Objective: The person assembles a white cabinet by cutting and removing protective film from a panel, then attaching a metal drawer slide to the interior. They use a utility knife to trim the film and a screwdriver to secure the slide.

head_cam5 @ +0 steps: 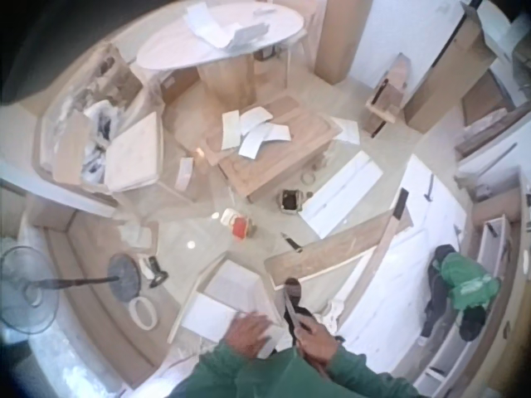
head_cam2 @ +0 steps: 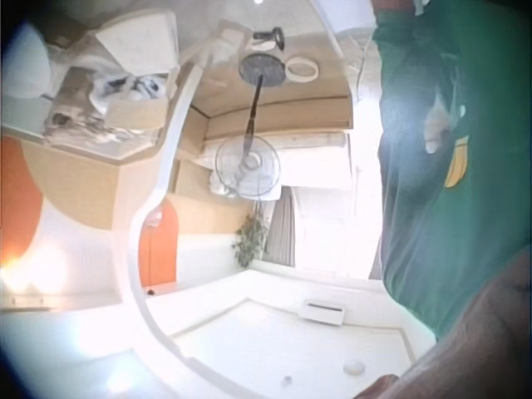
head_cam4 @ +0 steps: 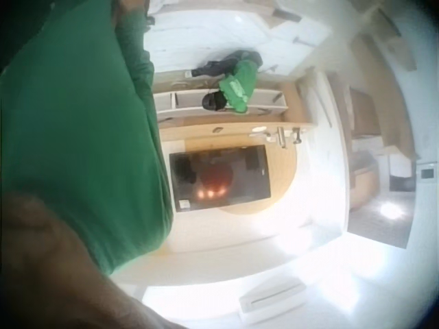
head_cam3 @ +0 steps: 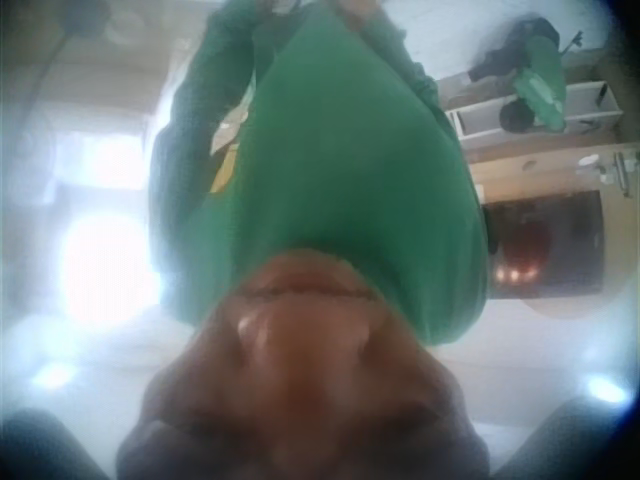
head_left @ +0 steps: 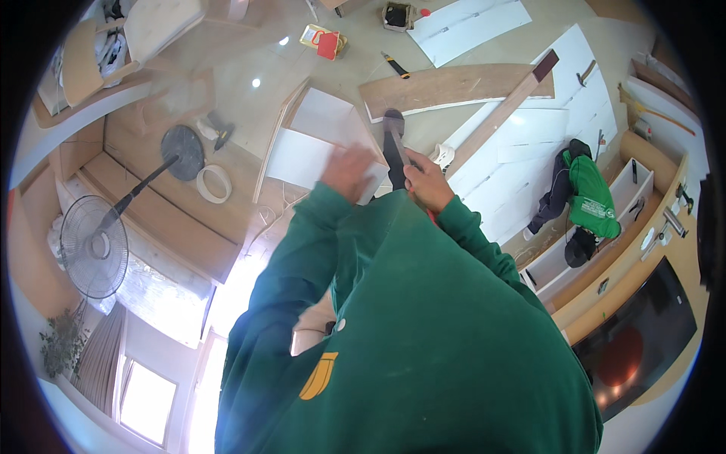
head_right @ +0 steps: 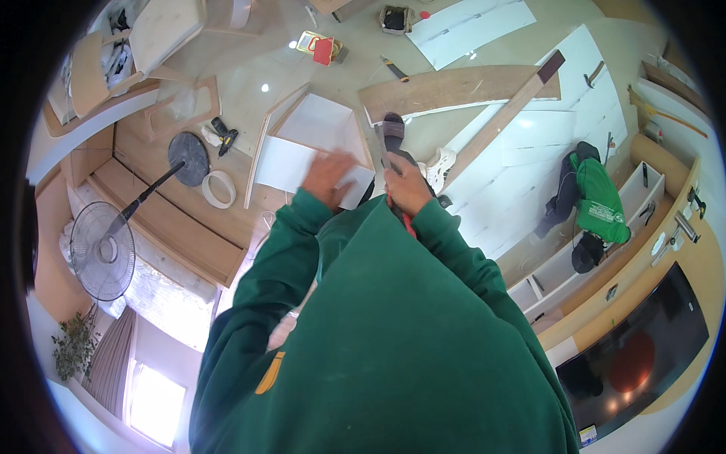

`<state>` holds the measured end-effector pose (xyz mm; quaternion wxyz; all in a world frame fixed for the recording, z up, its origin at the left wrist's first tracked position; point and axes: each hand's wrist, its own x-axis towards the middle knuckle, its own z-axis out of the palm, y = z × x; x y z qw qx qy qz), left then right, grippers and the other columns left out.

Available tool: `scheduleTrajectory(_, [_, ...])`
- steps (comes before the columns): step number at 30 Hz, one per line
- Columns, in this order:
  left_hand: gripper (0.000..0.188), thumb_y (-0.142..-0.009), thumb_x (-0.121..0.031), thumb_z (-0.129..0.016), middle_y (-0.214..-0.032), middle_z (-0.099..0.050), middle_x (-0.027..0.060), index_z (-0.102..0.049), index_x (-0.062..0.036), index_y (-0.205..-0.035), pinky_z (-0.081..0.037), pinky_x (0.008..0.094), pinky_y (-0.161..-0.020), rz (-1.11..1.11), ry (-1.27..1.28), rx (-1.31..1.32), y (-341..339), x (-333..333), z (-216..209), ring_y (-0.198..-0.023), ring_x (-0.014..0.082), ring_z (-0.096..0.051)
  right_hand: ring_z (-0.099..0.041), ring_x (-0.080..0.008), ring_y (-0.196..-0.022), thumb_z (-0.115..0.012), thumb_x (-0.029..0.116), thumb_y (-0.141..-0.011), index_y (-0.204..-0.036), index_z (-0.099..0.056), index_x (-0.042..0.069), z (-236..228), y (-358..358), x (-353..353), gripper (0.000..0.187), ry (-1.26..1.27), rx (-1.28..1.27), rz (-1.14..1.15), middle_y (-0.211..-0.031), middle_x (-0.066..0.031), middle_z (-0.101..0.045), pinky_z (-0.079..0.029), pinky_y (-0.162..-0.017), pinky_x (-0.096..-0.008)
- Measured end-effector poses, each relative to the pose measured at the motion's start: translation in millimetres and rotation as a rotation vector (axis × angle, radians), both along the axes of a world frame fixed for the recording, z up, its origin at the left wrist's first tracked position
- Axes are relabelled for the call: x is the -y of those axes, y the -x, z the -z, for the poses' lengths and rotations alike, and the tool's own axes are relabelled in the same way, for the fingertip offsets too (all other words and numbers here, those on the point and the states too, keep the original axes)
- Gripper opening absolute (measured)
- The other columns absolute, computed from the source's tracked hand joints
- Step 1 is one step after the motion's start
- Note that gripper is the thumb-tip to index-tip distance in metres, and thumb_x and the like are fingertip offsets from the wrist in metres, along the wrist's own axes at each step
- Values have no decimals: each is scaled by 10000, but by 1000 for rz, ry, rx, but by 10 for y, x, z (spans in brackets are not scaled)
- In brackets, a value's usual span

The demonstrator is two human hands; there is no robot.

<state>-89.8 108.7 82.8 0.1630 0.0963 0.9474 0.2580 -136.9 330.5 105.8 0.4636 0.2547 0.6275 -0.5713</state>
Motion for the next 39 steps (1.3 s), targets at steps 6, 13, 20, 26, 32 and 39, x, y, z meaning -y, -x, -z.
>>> scheduleTrajectory(6, [310,-825,-131,-643,-1194,-595,76,-621,-84,-1131,-279,518,-1068,-283,264,-359,-154,387,451,-1237,296,-473,-635,-253,-619,-527,122,-881,-1307,-528,73,-119,-47,529,428,-60,-52,-330,-771,-162,-653,-511,-604,-374])
scheduleTrajectory(13, [229,-838,-208,-655,-1184,-584,51,-655,-103,-1042,-285,481,-1042,-556,331,-403,-112,370,612,-1239,294,-462,-660,-333,-716,-537,154,-890,-1305,-530,65,-407,-344,828,425,-148,-262,-437,-814,-200,-666,-524,-711,-399])
scheduleTrajectory(20, [205,-817,-271,-687,-1132,-581,46,-658,-126,-959,-283,486,-1033,-539,332,-392,-85,327,588,-1235,301,-442,-462,-102,-417,-481,106,-926,-1374,-463,34,-137,-155,740,454,-131,-11,-322,-582,-31,-516,-387,-397,-291])
scheduleTrajectory(26, [169,-819,-244,-682,-1127,-578,51,-657,-135,-947,-292,513,-1021,-546,347,-328,-151,341,547,-1233,310,-437,-446,-93,-403,-486,103,-916,-1358,-482,25,20,-108,730,448,-167,1,-341,-583,-24,-518,-337,-374,-280])
scheduleTrajectory(32, [147,-826,-220,-671,-1125,-572,68,-663,-130,-942,-288,514,-1022,-548,354,-326,-17,318,546,-1224,316,-437,-631,-260,-584,-543,164,-874,-1279,-572,77,-84,-509,429,414,-341,-78,-386,-670,-164,-634,-508,-638,-369])
scheduleTrajectory(39, [118,-860,-208,-627,-1129,-546,75,-674,-122,-925,-272,523,-1027,-515,348,-298,-208,289,459,-1227,325,-421,-640,-248,-523,-544,141,-865,-1285,-559,74,171,-38,458,425,-291,107,-357,-682,-141,-669,-515,-507,-345])
